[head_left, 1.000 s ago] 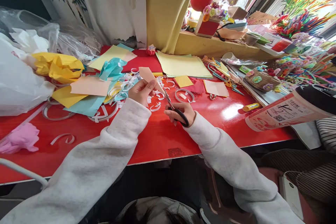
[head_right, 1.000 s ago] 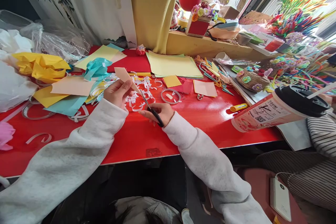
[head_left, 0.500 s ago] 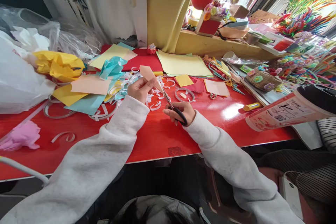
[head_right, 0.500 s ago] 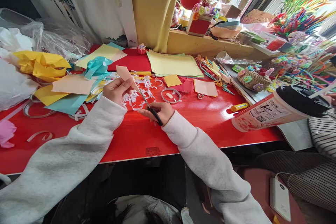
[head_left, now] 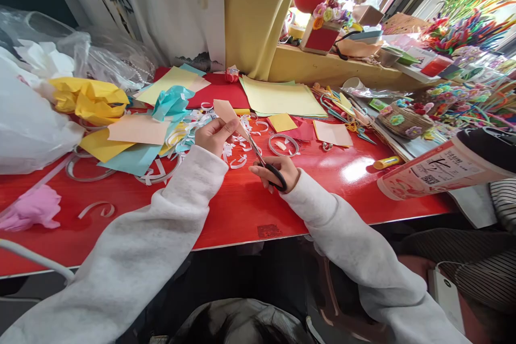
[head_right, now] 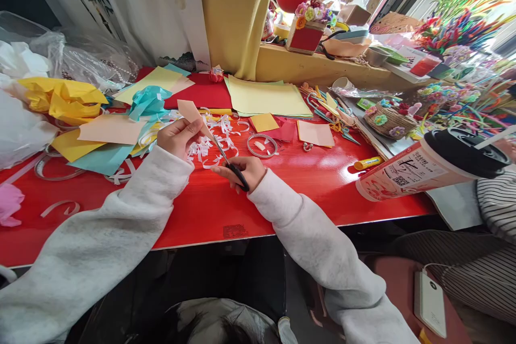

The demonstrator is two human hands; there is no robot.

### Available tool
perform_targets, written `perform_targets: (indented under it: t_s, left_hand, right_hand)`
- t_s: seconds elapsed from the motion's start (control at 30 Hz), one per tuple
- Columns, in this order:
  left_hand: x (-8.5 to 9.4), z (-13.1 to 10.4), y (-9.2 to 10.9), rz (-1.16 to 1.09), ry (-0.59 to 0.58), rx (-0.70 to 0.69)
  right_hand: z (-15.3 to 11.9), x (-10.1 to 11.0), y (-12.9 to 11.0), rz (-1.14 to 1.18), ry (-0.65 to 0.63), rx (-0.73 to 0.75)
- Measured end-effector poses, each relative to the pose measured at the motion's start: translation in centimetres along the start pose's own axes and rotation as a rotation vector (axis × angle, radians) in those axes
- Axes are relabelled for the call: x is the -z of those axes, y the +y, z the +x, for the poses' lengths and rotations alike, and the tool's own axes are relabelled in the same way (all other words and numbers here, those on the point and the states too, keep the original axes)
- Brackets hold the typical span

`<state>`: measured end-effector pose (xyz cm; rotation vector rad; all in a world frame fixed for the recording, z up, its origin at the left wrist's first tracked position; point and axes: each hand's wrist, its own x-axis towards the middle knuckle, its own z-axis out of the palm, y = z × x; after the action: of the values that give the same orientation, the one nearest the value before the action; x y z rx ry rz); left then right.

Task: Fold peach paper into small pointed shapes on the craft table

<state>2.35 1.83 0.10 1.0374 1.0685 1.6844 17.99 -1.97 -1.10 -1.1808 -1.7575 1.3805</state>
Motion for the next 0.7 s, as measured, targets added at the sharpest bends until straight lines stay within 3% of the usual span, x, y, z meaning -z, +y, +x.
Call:
perform_targets:
  t_s: [0.33,0.7]
  left_hand:
    - [0.2,0.09,-0.15,0.007,-0.037,-0.001]
    - [0.17,0.17,-0.22,-0.126,-0.044,0.125]
  right_hand:
    - [-0.15,-0.07,-0.79,-0.012,0.007,-0.028]
    - [0.21,0.04,0.13,-0.077,0.018,-0.026]
